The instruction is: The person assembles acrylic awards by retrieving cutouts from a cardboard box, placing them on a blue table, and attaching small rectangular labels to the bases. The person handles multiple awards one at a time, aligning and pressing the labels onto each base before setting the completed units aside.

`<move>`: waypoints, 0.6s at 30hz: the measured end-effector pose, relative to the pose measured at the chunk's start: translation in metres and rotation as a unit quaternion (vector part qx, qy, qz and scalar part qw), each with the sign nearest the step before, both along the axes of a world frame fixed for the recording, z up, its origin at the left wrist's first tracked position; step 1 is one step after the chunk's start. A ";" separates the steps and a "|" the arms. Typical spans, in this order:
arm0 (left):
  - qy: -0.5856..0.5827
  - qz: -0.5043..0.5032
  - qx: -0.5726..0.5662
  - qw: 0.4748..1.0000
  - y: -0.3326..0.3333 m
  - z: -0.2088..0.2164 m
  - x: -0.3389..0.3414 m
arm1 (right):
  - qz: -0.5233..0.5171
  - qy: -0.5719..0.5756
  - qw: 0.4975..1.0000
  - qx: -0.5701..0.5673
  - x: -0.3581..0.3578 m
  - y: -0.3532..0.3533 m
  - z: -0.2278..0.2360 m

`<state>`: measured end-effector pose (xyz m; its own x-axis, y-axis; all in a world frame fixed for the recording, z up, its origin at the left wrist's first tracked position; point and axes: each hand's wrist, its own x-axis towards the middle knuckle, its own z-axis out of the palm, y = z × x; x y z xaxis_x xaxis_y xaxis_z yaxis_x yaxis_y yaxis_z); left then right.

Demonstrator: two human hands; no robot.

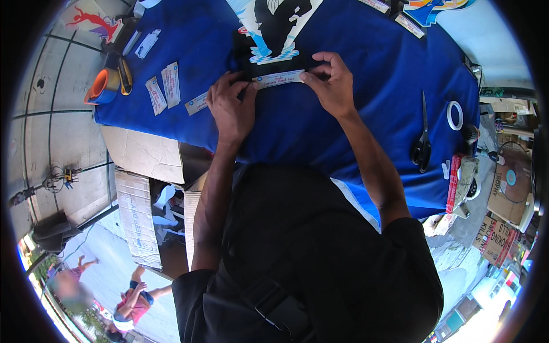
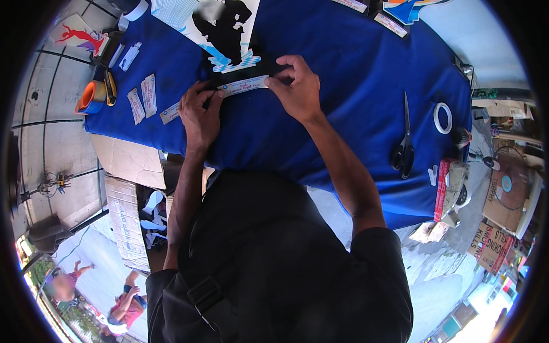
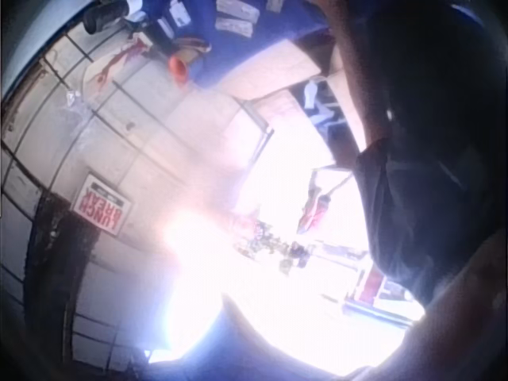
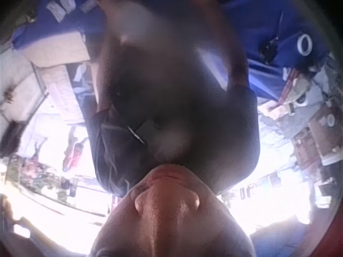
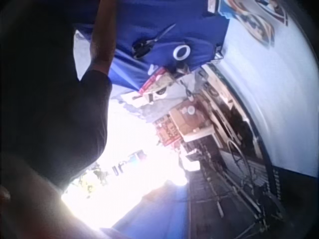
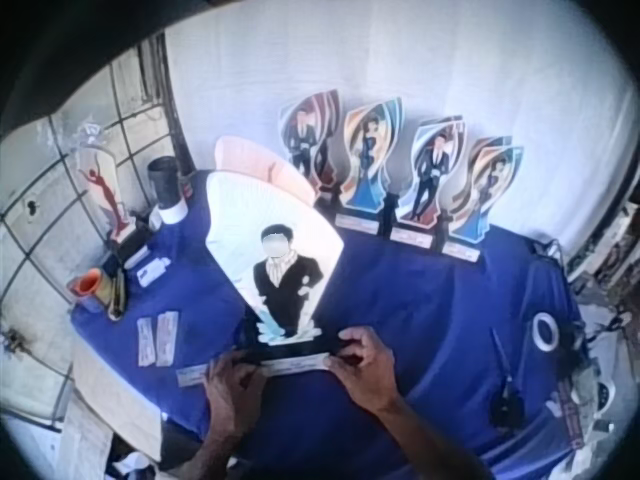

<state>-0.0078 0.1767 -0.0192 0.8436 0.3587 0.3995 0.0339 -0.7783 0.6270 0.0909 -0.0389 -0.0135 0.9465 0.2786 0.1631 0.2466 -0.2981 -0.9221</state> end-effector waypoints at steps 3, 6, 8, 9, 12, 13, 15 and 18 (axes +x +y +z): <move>-0.001 -0.001 -0.001 1.000 0.000 0.001 0.001 | -0.007 -0.020 1.000 0.000 0.000 0.002 -0.001; 0.001 -0.001 -0.009 1.000 0.001 0.002 0.002 | -0.015 -0.033 0.999 0.005 -0.001 0.003 0.001; 0.002 0.001 -0.013 1.000 0.000 0.002 0.003 | -0.012 -0.025 1.000 -0.005 -0.001 0.003 0.003; 0.001 0.003 -0.012 1.000 0.000 0.001 0.004 | -0.016 -0.024 0.999 -0.012 -0.001 0.003 0.004; -0.016 0.008 0.000 1.000 0.000 -0.001 0.006 | -0.030 -0.020 0.999 -0.028 -0.002 0.005 0.006; -0.035 0.009 0.014 0.999 0.000 -0.001 0.007 | -0.034 -0.017 0.999 -0.029 -0.002 0.006 0.006; -0.026 0.014 -0.004 1.000 0.000 0.001 0.009 | -0.044 -0.010 0.998 -0.032 -0.002 0.005 0.006; -0.013 0.009 -0.019 1.000 -0.001 0.009 0.007 | -0.041 -0.002 0.997 -0.061 0.000 0.000 0.011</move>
<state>-0.0008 0.1755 -0.0097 0.8260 0.3895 0.4074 0.0315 -0.7535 0.6567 0.0913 -0.0393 -0.0028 0.9665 0.2175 0.1365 0.2201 -0.4279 -0.8766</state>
